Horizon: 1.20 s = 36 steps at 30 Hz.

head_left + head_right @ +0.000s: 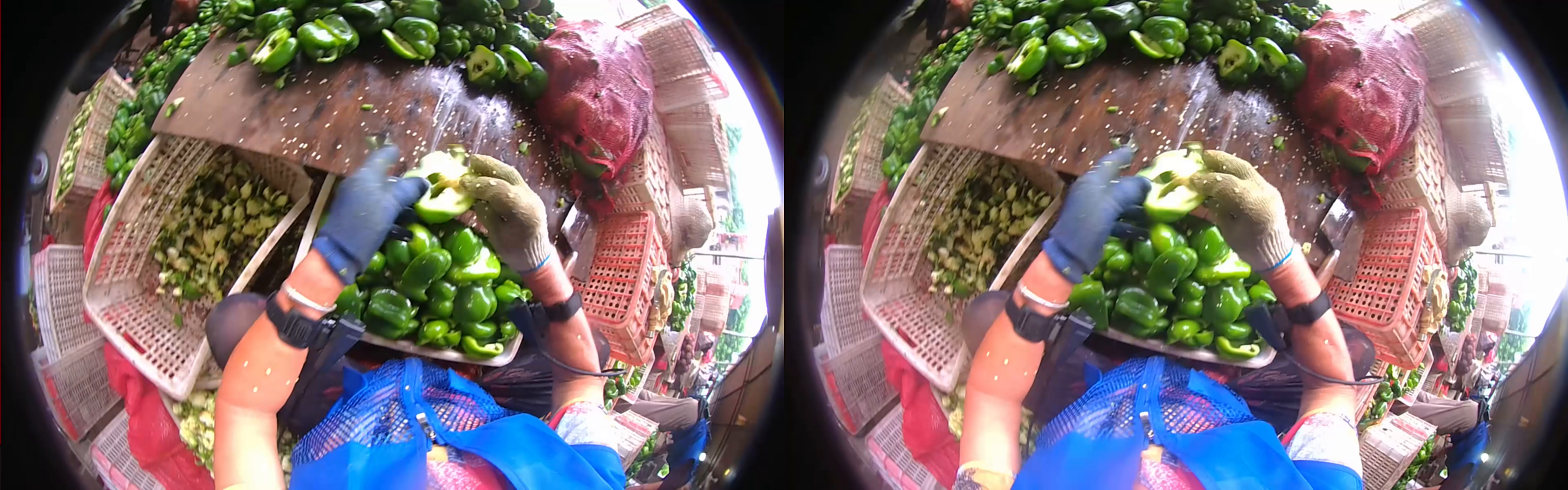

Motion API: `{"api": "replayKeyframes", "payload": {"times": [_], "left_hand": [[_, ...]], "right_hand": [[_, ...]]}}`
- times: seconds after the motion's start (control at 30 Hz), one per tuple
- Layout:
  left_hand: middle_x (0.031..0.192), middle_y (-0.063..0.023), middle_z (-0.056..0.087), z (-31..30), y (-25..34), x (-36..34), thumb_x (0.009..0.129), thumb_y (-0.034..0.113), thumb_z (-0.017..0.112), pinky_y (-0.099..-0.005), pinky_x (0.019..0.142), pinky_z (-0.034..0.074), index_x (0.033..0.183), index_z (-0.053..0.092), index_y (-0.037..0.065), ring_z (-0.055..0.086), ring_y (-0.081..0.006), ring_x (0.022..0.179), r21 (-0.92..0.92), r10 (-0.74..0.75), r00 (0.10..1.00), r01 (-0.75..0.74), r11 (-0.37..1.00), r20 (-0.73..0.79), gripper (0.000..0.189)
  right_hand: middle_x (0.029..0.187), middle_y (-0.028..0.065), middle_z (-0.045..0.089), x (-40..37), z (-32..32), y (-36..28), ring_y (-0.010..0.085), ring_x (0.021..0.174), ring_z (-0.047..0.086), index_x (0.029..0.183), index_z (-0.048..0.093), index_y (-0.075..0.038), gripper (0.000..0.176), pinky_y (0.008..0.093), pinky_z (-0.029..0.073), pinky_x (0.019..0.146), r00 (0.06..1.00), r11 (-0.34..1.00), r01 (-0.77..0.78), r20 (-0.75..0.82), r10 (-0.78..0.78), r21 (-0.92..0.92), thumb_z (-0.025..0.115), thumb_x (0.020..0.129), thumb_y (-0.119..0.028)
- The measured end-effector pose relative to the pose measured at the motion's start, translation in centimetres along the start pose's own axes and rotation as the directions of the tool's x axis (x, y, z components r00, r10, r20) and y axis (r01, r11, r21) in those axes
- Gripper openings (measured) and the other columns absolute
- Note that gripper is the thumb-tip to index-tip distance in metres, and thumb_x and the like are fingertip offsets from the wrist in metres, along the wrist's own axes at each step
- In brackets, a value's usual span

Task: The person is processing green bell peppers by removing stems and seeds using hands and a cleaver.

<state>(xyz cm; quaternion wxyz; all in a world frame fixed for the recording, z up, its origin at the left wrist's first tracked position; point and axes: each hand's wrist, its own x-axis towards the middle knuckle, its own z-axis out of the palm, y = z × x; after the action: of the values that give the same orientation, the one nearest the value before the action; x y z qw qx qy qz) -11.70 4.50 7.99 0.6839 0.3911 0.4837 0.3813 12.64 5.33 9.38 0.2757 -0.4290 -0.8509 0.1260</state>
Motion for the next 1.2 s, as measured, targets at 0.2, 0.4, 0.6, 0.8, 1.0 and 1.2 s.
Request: {"api": "replayKeyframes", "payload": {"times": [0.2, 0.4, 0.6, 0.8, 1.0, 1.2], "left_hand": [[0.112, -0.0168, 0.072, 2.9, -4.0, -2.0, 0.084, 0.017, 0.073, -0.032, 0.088, 0.056, 0.146, 0.053, 0.0, 0.07, -0.0205, 0.099, 0.254, 0.306, 0.95, -0.282, 0.925, -0.059, 0.068], [0.104, -0.0211, 0.071, 2.2, -2.6, -4.0, 0.082, 0.018, 0.075, -0.0448, 0.08, 0.057, 0.151, 0.049, 0.018, 0.07, -0.04, 0.095, 0.782, 0.601, 0.773, -0.497, 0.376, 0.203, 0.074], [0.088, -0.0122, 0.073, 1.3, -4.8, -4.2, 0.082, 0.03, 0.074, -0.0485, 0.069, 0.055, 0.114, 0.066, 0.017, 0.071, -0.038, 0.081, 0.816, 0.359, 0.843, -0.506, 0.28, 0.4, 0.036], [0.085, -0.0145, 0.074, 0.6, -7.0, -5.6, 0.083, 0.027, 0.074, -0.0458, 0.071, 0.056, 0.101, 0.074, 0.014, 0.072, -0.0377, 0.082, 0.842, 0.405, 0.869, -0.427, 0.328, 0.283, 0.022], [0.09, -0.0105, 0.078, 0.8, -8.1, -4.2, 0.08, 0.016, 0.077, -0.031, 0.075, 0.057, 0.1, 0.078, 0.007, 0.074, -0.0195, 0.081, 0.709, 0.344, 0.935, -0.3, 0.638, 0.085, 0.022], [0.088, -0.011, 0.076, 1.5, -7.3, -4.3, 0.078, 0.016, 0.077, -0.0347, 0.073, 0.057, 0.099, 0.078, 0.012, 0.074, -0.0229, 0.079, 0.782, 0.575, 0.812, -0.419, 0.462, 0.095, 0.021]], "right_hand": [[0.139, 0.0135, 0.057, -3.8, 6.0, -8.2, 0.0237, 0.126, 0.059, 0.153, 0.041, 0.001, 0.067, 0.0367, 0.048, 0.108, 0.749, -0.009, -0.121, 0.097, 0.655, 0.993, 0.068, 0.092, -0.008], [0.124, 0.0104, 0.065, -4.2, 4.1, -8.2, 0.0171, 0.109, 0.064, 0.147, 0.048, 0.003, 0.066, 0.032, 0.053, 0.097, 0.747, 0.314, -0.499, 0.217, 0.628, 0.808, 0.073, 0.087, -0.011], [0.113, 0.005, 0.066, -5.8, 5.6, -10.0, 0.015, 0.1, 0.066, 0.133, 0.058, -0.004, 0.046, 0.0319, 0.057, 0.086, 0.68, -0.191, -0.487, 0.508, 0.529, 0.852, 0.071, 0.09, -0.014], [0.113, 0.005, 0.065, -9.7, 10.0, -11.0, 0.0194, 0.1, 0.066, 0.121, 0.061, -0.01, 0.031, 0.0393, 0.06, 0.083, 0.674, -0.54, -0.283, 0.565, 0.475, 0.792, 0.071, 0.094, -0.02], [0.122, 0.0087, 0.066, -10.5, 10.8, -12.7, 0.0272, 0.109, 0.067, 0.135, 0.055, -0.014, 0.038, 0.0455, 0.059, 0.09, 0.615, -0.628, -0.134, 0.561, 0.554, 0.766, 0.065, 0.098, -0.018], [0.123, 0.0132, 0.062, -10.1, 9.4, -12.6, 0.031, 0.105, 0.068, 0.145, 0.048, -0.011, 0.062, 0.0478, 0.062, 0.085, 0.544, -0.472, -0.232, 0.515, 0.662, 0.851, 0.054, 0.086, 0.004]]}}
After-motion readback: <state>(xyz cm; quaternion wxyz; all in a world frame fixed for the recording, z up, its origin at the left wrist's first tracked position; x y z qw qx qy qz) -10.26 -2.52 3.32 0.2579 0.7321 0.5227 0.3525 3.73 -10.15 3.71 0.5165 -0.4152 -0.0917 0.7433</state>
